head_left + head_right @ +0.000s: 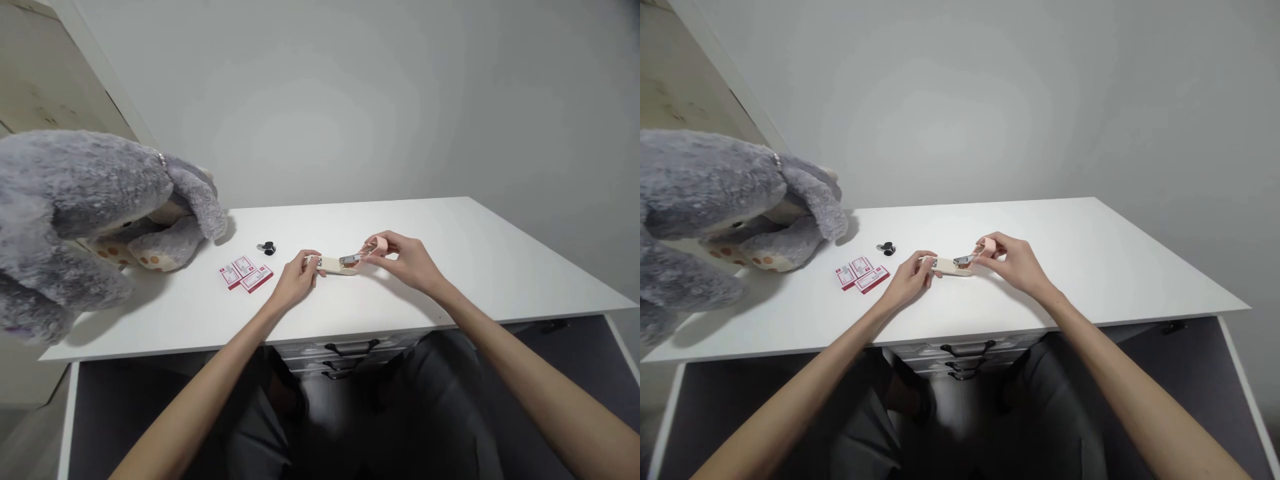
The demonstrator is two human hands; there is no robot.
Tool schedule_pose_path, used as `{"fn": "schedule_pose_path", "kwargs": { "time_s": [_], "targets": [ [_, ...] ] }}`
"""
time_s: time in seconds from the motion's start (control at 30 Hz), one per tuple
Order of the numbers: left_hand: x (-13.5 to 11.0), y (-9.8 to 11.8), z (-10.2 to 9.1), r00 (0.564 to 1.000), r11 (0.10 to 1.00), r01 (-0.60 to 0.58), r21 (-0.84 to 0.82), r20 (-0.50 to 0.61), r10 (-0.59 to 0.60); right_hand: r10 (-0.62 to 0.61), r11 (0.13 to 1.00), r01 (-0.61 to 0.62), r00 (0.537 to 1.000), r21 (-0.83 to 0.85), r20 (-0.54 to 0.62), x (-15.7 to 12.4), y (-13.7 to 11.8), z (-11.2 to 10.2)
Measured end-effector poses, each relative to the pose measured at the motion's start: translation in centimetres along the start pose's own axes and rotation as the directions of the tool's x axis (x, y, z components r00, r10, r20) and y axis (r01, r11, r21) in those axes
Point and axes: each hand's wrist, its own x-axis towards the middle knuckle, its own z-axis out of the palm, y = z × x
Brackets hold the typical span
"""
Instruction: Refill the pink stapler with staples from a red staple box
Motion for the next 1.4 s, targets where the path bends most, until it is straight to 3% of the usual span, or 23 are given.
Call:
{"fn": "schedule_pose_path", "kwargs": {
  "time_s": [0.37,0.57,0.83,1.2,1.27,1.4],
  "targets": [
    [-0.3,-0.4,0.0,0.994,1.0,-0.007,-0.01,0.113,0.009,-0.127,0.984,0.125,0.992,-0.126,-0.008,1.6,-0.8,2.7],
    [-0.3,-0.8,0.1,0.991,0.998,-0.034,-0.053,0.125,0.04,-0.185,0.957,0.198,0.979,-0.211,0.079,1.8,-0.6,4.0],
    [-0.4,-1.1,0.1,0.989,0.998,-0.031,-0.063,0.139,0.039,-0.117,0.972,0.152,0.975,-0.178,0.191,1.7,-0.5,5.2],
    [-0.3,-0.9,0.1,0.991,0.99,0.004,-0.141,0.132,0.015,-0.033,0.999,0.042,0.976,-0.034,0.217,-0.2,0.8,5.2],
    [-0.2,-0.9,0.3,0.991,0.986,0.01,-0.168,0.13,0.012,0.028,1.0,-0.026,0.98,-0.01,0.195,-0.9,1.3,5.3],
    [-0.3,-0.5,0.6,0.998,0.989,0.008,-0.145,0.06,0.001,0.112,0.994,-0.112,0.993,0.005,0.044,-2.0,2.2,5.9]
  ]
}}
